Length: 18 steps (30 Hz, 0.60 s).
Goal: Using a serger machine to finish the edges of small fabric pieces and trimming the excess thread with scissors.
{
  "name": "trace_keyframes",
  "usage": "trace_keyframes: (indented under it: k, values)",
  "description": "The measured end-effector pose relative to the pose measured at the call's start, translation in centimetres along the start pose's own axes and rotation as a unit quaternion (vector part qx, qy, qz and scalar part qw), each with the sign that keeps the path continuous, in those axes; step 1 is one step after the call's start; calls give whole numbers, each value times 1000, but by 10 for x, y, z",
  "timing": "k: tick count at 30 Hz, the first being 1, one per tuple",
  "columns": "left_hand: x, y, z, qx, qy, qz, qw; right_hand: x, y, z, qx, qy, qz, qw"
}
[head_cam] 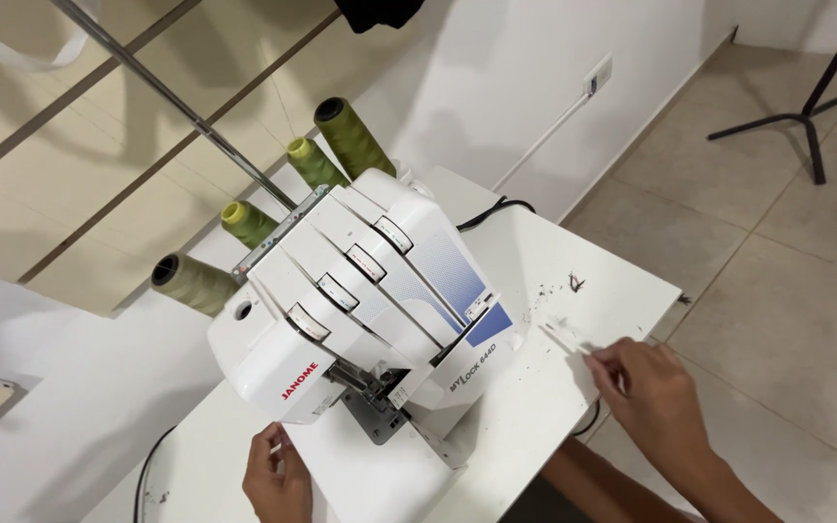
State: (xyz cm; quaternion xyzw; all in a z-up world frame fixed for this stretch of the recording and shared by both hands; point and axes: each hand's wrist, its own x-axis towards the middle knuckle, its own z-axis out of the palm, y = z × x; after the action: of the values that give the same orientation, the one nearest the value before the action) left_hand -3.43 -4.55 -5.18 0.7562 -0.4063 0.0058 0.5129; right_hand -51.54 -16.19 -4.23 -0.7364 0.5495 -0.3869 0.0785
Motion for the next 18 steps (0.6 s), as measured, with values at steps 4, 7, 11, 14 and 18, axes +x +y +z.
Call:
trace_keyframes:
  k: [4,7,11,14,18]
  values:
    - [-1,-4,0,-4,-8,-13,1000,-38,-14,10,125,-43,-82,988]
    - [0,7,-2,2,-1,-13,1000,-31,-12,1,194,-142,-27,970]
    - [-2,16,-3,-9,0,-51,999,-2,14,-29,7,23,6,1000]
    - [-5,25,-4,2,-4,-63,998,26,19,-37,17,15,14,1000]
    - [-2,33,-5,13,5,-95,995,121,34,-29,69,0,-49,996]
